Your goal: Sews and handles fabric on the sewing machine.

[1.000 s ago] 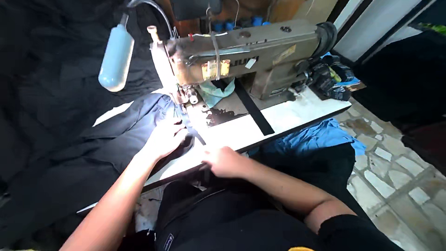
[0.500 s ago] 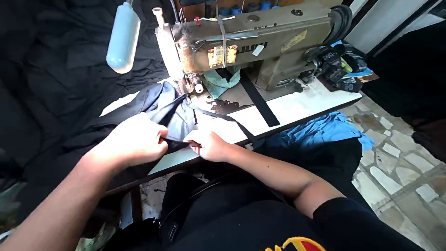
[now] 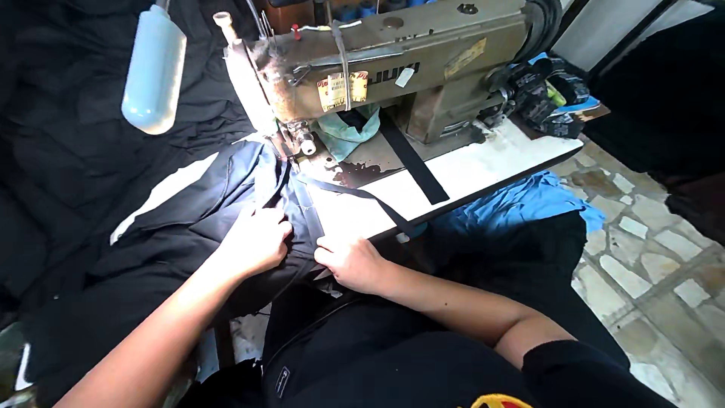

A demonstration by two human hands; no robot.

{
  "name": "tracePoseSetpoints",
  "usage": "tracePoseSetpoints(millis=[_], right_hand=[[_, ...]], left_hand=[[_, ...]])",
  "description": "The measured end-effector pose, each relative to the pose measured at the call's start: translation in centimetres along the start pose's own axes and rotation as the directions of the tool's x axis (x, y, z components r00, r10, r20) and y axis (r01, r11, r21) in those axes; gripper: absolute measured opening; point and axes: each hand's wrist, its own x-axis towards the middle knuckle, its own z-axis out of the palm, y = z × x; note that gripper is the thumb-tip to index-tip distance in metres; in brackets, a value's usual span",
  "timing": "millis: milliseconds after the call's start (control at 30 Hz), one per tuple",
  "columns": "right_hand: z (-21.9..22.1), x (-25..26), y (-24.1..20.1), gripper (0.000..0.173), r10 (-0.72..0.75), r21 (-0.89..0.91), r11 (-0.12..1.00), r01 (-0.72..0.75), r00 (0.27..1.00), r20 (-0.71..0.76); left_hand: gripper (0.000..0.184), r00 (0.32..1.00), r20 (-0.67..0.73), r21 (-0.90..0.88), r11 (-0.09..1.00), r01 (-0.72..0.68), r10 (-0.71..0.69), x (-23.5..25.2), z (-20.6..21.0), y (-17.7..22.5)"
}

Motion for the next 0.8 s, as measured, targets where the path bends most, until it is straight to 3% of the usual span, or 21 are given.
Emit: tracePoseSetpoints(millis=[67,167,200,233,267,333,367,400,433,533,633,700,800], right_hand=[[0.0,0.2,-0.1,0.015,0.003,0.006,1.000,-0.003,0.999,0.037],[0.0,0.5,-0.5,0.015,0.023,0.011,1.000,-0.023,0.998,0.063],[0.0,0.6,-0.6,0.015,0.027,0.018,0.999,-0.028,0.998,0.062],[-0.1,0.5,-0.6,0.015,0.026,0.030,0.999,-0.028,0.998,0.063],[-0.2,0.4,-0.5,0.015,0.019,0.038,0.999,-0.022,0.998,0.067],[-0.7,0.4,-0.6,0.015,0.027,0.068,0.997,-0.035,0.992,0.122],[-1.4,0.4,-0.7,0.015,0.045,0.096,0.993,-0.063,0.982,0.182],[-2.3,0.5,-0.5,0.017,0.076,0.122,0.987,-0.106,0.969,0.234],[-3.3,0.6,-0.3,0.018,0.129,0.132,0.978,-0.164,0.962,0.240],[-5.4,0.5,2.6,0.015,0.364,-0.015,0.932,-0.363,0.930,0.058],[-7.8,1.1,4.9,0.033,0.664,-0.218,0.746,-0.629,0.727,0.174],[-8.3,1.2,4.8,0.025,0.663,-0.201,0.748,-0.633,0.705,0.249],[-8.1,1.2,2.2,0.015,0.504,0.075,0.826,-0.559,0.792,0.345]], left_hand=[[0.013,0.966,0.220,0.064,0.990,0.128,-0.139,0.4,-0.9,0.0],[0.025,0.809,0.503,0.159,0.952,0.260,-0.305,2.4,-3.3,1.4],[0.033,0.763,0.563,0.151,0.948,0.282,-0.317,3.1,-4.5,2.1],[0.038,0.772,0.562,0.110,0.952,0.286,-0.297,3.6,-5.4,2.5],[0.038,0.846,0.471,0.027,0.963,0.269,-0.250,3.6,-5.7,2.6],[0.019,0.989,0.045,-0.223,0.964,0.145,-0.139,3.7,-3.8,2.2],[0.010,0.984,-0.140,-0.300,0.952,0.065,-0.111,4.0,-2.0,2.0],[0.024,0.969,-0.218,-0.328,0.944,0.041,-0.118,4.2,-0.2,1.9],[0.035,0.965,-0.213,-0.337,0.939,0.073,-0.152,4.1,1.4,2.0],[0.054,0.950,-0.205,-0.316,0.934,0.163,-0.235,3.0,4.4,2.5],[0.054,0.951,-0.164,-0.316,0.927,0.201,-0.262,2.7,4.4,3.1],[0.055,0.953,-0.144,-0.309,0.927,0.214,-0.268,2.9,4.1,3.4],[0.050,0.941,-0.156,-0.374,0.900,0.225,-0.300,2.9,3.9,3.5]])
